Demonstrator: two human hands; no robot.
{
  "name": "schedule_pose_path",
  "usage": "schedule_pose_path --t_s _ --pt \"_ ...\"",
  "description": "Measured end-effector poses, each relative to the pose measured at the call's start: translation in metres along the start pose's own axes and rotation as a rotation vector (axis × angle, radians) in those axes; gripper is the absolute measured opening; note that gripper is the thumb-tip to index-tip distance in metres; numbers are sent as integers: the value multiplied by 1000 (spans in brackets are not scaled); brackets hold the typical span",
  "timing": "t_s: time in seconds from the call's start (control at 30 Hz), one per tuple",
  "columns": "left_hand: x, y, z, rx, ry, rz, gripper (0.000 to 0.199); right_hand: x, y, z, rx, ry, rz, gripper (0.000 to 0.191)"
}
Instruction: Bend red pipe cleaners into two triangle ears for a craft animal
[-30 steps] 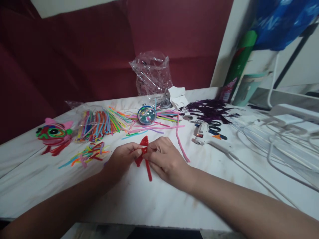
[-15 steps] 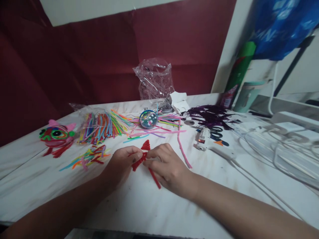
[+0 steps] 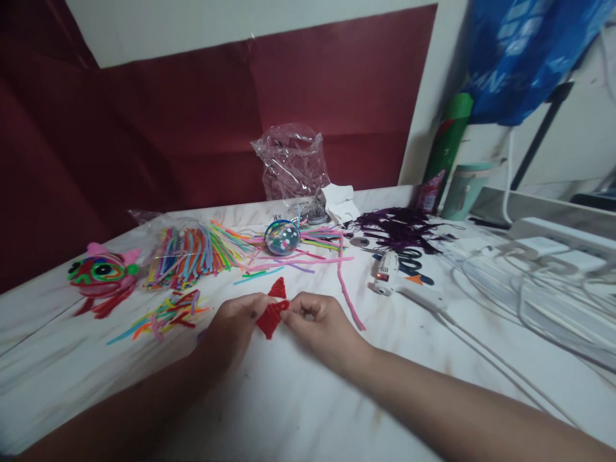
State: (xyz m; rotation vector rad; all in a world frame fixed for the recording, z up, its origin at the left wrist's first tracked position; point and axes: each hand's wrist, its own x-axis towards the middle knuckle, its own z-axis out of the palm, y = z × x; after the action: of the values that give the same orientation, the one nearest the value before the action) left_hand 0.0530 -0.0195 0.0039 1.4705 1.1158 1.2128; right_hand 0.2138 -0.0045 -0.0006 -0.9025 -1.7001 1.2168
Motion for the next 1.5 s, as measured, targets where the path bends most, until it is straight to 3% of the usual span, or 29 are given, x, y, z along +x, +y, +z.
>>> schedule_pose_path --t_s 0.2,0.53,0.7,1.07,1.23,1.5 --pt "2 6 -2 105 -11 -43 17 4 1 -2 46 13 33 26" --pt "3 1 -2 88 122 21 14 4 3 1 195 0 125 24" --pt "2 1 -3 128 94 38 12 2 4 2 149 -29 148 21" --pt "2 1 -2 243 33 59 11 -2 -1 4 -147 17 13 18" --pt "-1 4 -1 384 81 111 15 -1 2 1 -226 14 -117 14" --pt "-4 6 2 432 25 157 22 -4 3 1 -378 13 -274 16"
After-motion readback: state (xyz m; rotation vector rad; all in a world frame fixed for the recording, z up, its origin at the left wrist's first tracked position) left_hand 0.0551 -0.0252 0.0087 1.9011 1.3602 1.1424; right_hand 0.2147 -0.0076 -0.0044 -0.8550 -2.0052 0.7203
